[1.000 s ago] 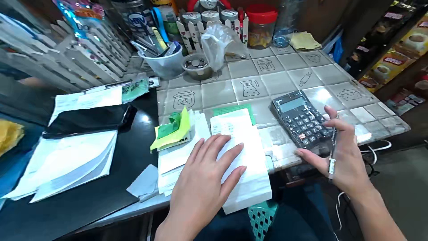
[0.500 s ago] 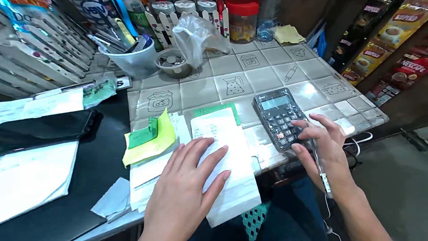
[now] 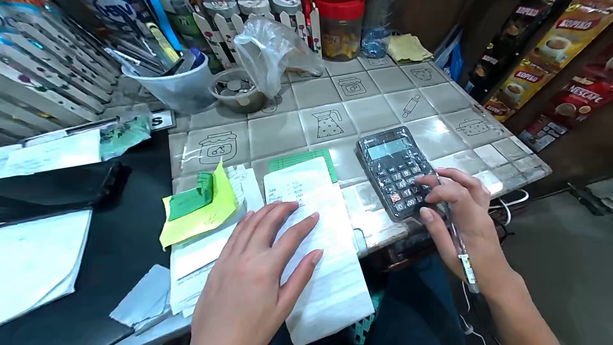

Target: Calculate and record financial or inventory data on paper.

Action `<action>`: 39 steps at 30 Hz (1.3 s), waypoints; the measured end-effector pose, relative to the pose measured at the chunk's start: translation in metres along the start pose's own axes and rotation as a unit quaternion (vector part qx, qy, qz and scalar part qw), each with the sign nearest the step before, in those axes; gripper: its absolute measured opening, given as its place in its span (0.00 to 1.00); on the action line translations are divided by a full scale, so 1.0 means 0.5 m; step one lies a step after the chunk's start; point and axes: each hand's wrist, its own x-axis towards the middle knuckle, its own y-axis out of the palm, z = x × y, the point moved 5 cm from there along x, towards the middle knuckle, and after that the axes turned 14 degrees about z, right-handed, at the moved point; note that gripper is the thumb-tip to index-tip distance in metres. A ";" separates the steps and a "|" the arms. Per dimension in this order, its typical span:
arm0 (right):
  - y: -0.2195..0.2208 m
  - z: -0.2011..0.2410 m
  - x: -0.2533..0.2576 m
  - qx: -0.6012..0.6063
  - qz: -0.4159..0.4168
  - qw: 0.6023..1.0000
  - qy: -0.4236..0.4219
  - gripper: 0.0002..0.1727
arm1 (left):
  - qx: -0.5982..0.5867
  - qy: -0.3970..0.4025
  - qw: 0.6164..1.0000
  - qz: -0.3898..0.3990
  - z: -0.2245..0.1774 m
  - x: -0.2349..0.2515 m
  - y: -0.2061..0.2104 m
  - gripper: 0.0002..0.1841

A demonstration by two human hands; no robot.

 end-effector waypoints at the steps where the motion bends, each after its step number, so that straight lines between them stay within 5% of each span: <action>1: 0.004 0.003 0.005 -0.005 0.008 1.000 -0.005 0.13 | 0.000 -0.001 1.000 -0.001 0.000 0.000 0.000 0.26; 39: 0.000 -0.046 -0.062 -0.016 -0.033 0.999 0.025 0.11 | 0.011 -0.013 1.000 -0.017 -0.003 -0.003 0.003 0.26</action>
